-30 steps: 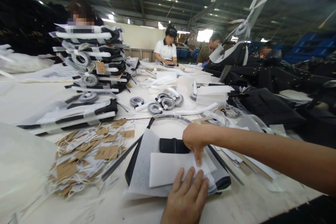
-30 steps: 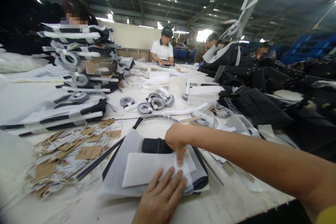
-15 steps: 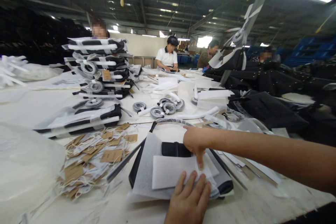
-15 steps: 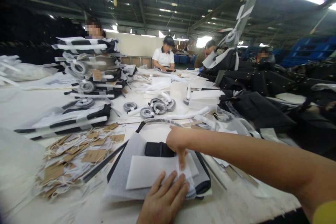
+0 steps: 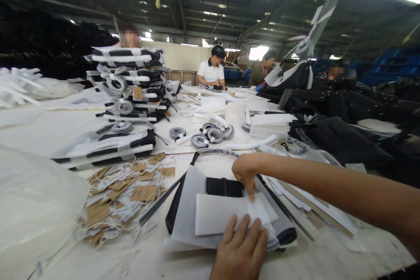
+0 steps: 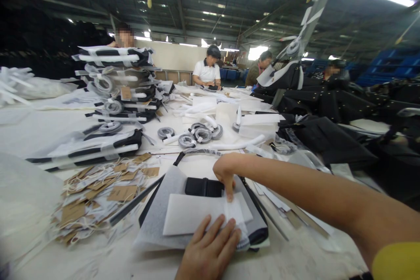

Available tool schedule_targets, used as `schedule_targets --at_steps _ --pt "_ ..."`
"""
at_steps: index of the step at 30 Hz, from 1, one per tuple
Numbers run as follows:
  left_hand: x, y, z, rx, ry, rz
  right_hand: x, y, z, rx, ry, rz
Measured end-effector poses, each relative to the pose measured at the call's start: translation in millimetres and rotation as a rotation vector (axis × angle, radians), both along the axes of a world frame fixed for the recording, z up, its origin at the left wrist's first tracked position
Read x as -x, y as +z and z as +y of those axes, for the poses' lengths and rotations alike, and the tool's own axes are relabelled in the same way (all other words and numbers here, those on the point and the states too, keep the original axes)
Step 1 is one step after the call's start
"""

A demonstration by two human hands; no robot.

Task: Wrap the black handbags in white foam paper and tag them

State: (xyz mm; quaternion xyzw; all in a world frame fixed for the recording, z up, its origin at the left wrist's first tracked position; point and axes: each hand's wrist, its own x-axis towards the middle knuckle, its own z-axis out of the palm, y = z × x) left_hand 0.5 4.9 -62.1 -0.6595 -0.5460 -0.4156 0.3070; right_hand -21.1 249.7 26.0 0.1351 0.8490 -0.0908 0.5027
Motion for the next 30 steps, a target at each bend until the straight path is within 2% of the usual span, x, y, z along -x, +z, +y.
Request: schedule_targets --at_steps 6,10,14,16,19,22,27,30 --pt "0.3 2.5 2.1 -0.031 -0.005 -0.001 -19.6 -5.1 21.9 0.073 -0.127 0.133" --pt "1.5 4.9 3.4 -0.051 -0.009 0.015 -34.8 1.0 29.4 0.071 -0.229 0.308" --pt "2.1 5.4 3.1 -0.07 -0.012 0.027 -60.7 17.9 16.3 -0.042 -0.297 0.598" --pt "2.4 5.2 2.4 -0.068 -0.015 0.031 -78.8 23.0 -0.4 -0.022 -0.293 0.686" --pt "3.1 5.5 0.7 -0.033 -0.022 0.048 -100.9 21.3 -26.3 0.023 -0.258 0.68" --pt "4.2 6.3 -1.6 0.02 -0.026 0.066 -104.7 13.5 -35.5 0.023 -0.276 0.6" --pt "6.5 8.4 -4.5 0.116 -0.037 0.107 -89.9 4.5 -16.1 0.213 -0.439 0.513" --pt "7.1 9.8 -6.1 0.149 -0.04 0.116 -85.8 -1.8 -7.9 0.268 -0.525 0.527"
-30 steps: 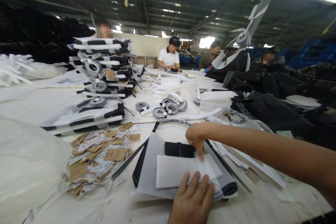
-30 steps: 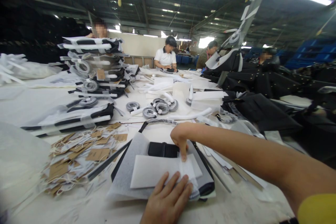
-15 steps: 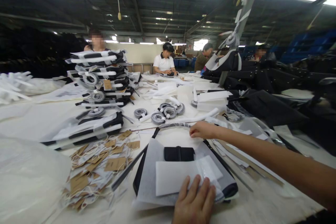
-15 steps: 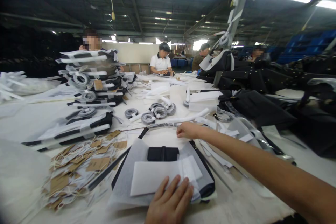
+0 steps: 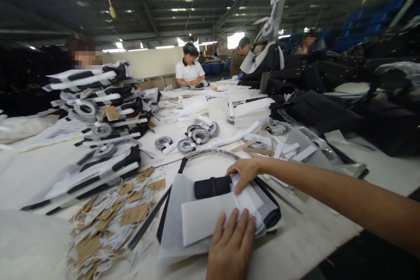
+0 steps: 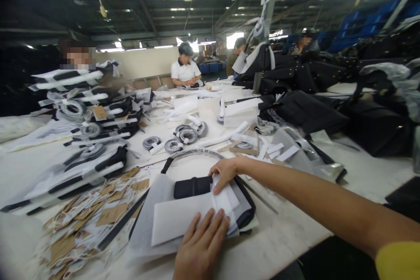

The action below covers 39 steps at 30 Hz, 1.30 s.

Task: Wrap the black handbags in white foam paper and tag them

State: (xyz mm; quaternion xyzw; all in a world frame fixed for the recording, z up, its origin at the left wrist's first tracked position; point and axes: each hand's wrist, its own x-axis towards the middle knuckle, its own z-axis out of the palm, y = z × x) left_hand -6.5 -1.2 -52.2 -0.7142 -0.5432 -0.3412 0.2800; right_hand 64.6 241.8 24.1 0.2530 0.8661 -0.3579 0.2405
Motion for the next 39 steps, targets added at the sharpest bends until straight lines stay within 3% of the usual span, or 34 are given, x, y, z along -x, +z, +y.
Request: schedule_targets --at_steps 6,9,12,15,18,23,28,34,39 --pt "-0.1 -3.3 -3.9 0.065 -0.007 -0.011 1.2 -7.6 0.7 0.088 -0.113 0.011" --pt "0.0 -11.7 -2.6 0.064 -0.028 -0.032 1.7 -1.0 1.8 0.1 -0.114 0.023" --pt "1.3 -19.0 -1.1 0.039 -0.041 -0.029 1.7 10.4 -3.3 0.004 -0.151 0.098" --pt "5.5 -17.9 -3.5 0.07 -0.038 0.028 -4.0 21.6 -27.6 -0.192 -0.221 0.241" --pt "10.2 -10.2 -8.3 0.166 -0.042 0.133 -23.7 23.1 -74.9 -0.355 -0.23 0.433" --pt "10.7 -0.3 -11.4 0.239 -0.052 0.134 -79.4 -10.4 -148.8 -0.563 -0.119 0.783" --pt "27.5 18.7 -23.8 0.351 -0.11 0.224 -102.2 -47.3 -160.4 -0.789 0.025 0.899" --pt "94.6 50.1 -63.3 0.461 0.063 0.458 -98.0 -51.7 -153.8 -0.827 0.039 0.922" --pt "114.1 39.5 -70.9 0.484 0.09 0.354 -99.4 -48.6 -169.4 -0.867 -0.023 0.93"
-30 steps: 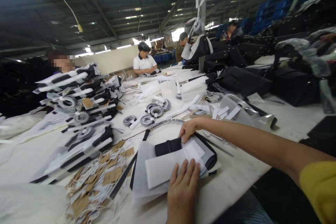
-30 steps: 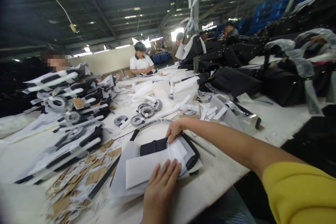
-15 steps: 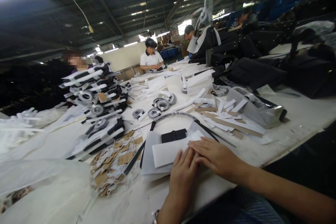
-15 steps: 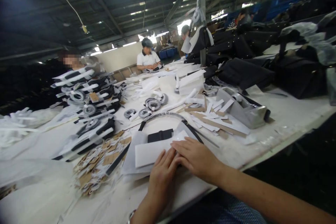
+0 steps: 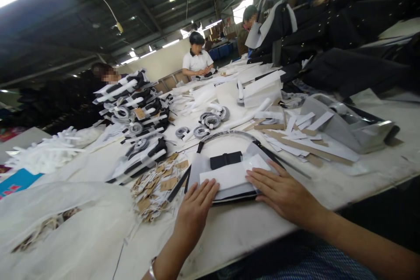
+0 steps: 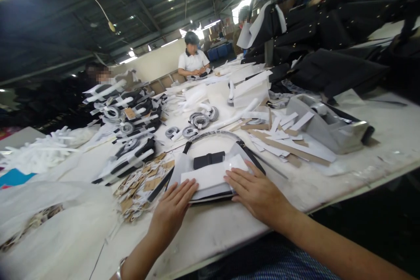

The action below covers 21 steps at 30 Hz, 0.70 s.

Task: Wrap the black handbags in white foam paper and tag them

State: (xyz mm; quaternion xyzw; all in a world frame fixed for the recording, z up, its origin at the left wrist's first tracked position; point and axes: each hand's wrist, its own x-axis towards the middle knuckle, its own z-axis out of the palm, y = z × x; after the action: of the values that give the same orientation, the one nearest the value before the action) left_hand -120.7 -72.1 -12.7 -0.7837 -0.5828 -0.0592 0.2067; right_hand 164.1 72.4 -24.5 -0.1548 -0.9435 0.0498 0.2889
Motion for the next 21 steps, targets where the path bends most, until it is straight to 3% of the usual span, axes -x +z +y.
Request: schedule_targets --at_steps 3,5,9,12,16,21 --pt "-3.1 -6.2 4.2 0.018 0.014 -0.082 -4.6 -0.2 -22.3 0.134 -0.064 0.092" --pt "-3.9 -6.5 6.3 0.024 0.005 -0.116 -4.5 -2.5 -36.3 0.442 -0.086 0.099" --pt "-1.2 -3.4 7.2 0.022 -0.022 -0.146 8.6 -9.6 -51.3 1.212 -0.096 0.045" --pt "-0.1 -0.2 6.1 0.016 -0.022 -0.152 21.9 -12.7 -56.3 1.5 0.013 0.144" --pt "-0.6 -0.8 4.3 -0.03 -0.036 -0.116 37.4 -12.4 -67.2 1.701 0.057 0.356" --pt "1.7 -20.7 7.0 -0.18 0.034 -0.11 58.5 -7.1 -82.9 1.615 0.077 0.559"
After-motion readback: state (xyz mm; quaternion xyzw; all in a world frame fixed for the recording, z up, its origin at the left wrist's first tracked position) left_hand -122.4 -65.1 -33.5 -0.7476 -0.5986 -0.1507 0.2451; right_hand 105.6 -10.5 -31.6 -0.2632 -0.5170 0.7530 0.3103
